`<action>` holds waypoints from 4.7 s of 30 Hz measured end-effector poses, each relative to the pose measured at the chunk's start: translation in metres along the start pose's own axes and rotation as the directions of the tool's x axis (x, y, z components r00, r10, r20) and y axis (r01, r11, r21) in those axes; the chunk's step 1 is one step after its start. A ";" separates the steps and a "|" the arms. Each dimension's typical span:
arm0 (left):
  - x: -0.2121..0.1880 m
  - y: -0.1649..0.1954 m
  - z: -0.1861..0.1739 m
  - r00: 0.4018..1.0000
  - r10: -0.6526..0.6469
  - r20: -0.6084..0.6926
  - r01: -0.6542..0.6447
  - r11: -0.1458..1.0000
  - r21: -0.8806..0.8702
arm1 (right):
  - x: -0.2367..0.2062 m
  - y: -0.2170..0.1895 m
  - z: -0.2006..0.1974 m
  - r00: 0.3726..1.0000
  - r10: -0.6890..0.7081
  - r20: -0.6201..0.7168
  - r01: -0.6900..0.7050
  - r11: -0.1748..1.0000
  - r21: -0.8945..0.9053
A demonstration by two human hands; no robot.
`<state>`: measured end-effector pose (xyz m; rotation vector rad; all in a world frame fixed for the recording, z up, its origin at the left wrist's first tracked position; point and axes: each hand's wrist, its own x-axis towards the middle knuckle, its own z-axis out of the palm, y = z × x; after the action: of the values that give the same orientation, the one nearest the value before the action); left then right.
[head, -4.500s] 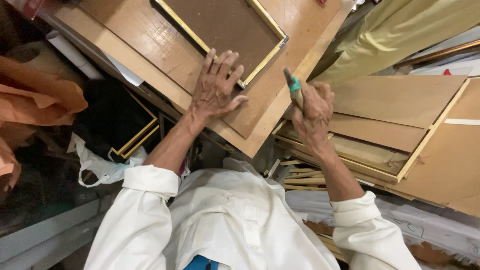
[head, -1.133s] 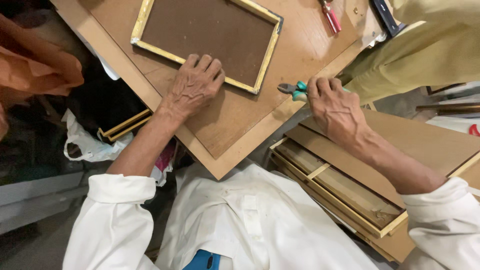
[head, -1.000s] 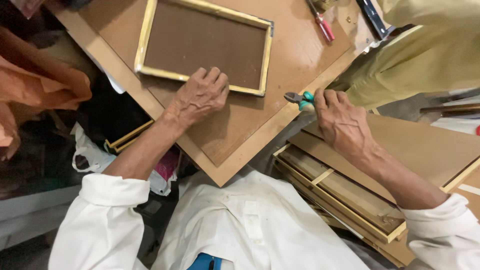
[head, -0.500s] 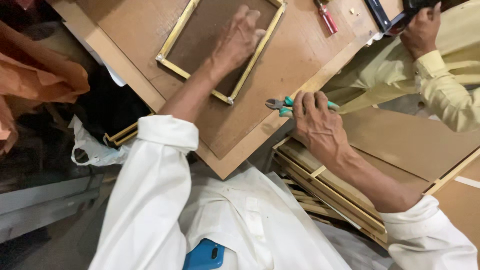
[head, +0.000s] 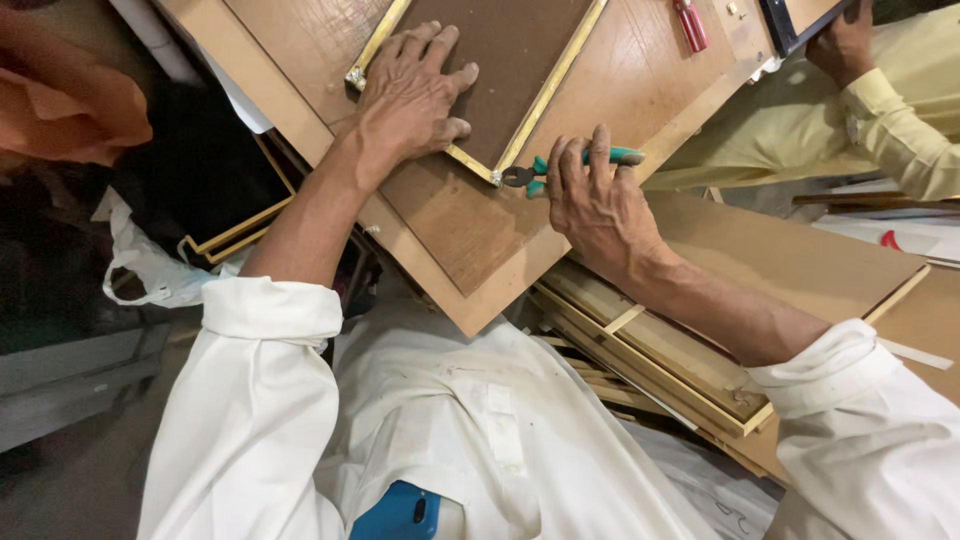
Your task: The person uses pliers to press metal corner brackets onto the edges of a small wooden frame. They rotate the frame to work on each corner, ensuring the brackets are flush with the frame edges.
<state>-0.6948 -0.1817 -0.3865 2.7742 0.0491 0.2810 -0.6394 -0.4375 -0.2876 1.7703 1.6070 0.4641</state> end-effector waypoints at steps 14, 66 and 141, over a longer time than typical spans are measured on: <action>-0.001 -0.010 0.004 0.994 -0.002 -0.105 0.003 1.000 0.008 | 0.017 0.003 -0.018 0.977 -0.110 0.183 0.108 0.994 0.017; -0.014 -0.017 0.006 0.981 -0.007 -0.193 -0.015 0.994 -0.108 | -0.019 -0.007 -0.007 0.887 0.148 0.437 -0.413 0.678 0.608; -0.053 0.016 0.031 0.958 0.135 -0.253 -0.151 0.988 -0.043 | 0.041 -0.034 -0.054 0.950 -0.101 0.295 0.172 0.959 -0.226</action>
<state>-0.7411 -0.2105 -0.4192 2.6689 -0.0971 0.6568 -0.6928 -0.3843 -0.2814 1.4517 1.3943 0.3163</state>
